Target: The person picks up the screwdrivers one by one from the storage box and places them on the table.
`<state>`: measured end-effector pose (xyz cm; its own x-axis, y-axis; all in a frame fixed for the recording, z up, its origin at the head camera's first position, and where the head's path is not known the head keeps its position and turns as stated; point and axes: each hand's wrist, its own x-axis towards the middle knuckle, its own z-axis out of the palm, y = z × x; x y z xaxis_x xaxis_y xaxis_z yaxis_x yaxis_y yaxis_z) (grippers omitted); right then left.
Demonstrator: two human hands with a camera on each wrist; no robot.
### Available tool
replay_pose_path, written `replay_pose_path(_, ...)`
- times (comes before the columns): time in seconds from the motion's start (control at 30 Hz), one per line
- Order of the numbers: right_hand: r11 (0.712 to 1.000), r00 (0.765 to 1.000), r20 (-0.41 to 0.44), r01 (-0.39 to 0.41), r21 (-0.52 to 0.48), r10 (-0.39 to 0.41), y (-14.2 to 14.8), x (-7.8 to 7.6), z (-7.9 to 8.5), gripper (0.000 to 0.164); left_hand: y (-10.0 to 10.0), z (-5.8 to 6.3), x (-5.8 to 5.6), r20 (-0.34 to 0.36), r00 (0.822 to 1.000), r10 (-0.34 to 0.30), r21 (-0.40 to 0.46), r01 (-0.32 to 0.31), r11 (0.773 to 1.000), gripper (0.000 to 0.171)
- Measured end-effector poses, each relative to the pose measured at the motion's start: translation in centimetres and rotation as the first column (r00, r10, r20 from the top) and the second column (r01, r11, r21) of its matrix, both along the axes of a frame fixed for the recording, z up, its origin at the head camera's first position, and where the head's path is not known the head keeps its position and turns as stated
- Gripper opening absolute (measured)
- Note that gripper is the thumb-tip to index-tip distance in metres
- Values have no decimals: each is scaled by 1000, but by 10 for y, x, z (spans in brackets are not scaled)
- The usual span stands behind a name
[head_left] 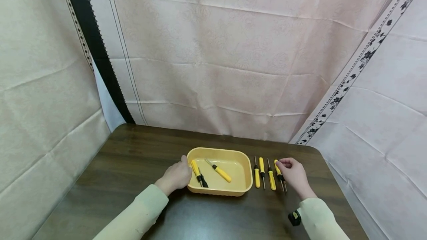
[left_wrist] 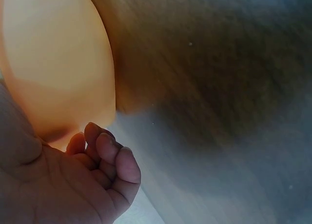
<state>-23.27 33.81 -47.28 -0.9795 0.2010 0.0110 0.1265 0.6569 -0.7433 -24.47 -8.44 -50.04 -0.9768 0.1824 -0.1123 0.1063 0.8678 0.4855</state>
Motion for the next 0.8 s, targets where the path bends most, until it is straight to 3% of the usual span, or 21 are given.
replay_pose_path(0.43, 993, 996, -32, -87, -81, 84, -48, -5, 15, 42, 1, -3, -2, 1, 1000, -2, -8, 2, 1000, 38)
replay_pose_path(0.63, 986, 987, -75, -148, -82, 142, -75, -9, 17, 37, 2, -1, -1, 9, 1000, 3, 1, -3, 1000, 39)
replay_pose_path(0.8, 973, 982, -44, -190, -131, 186, -96, -11, 14, 33, 2, 0, -1, 2, 1000, 1, 0, -1, 1000, 37)
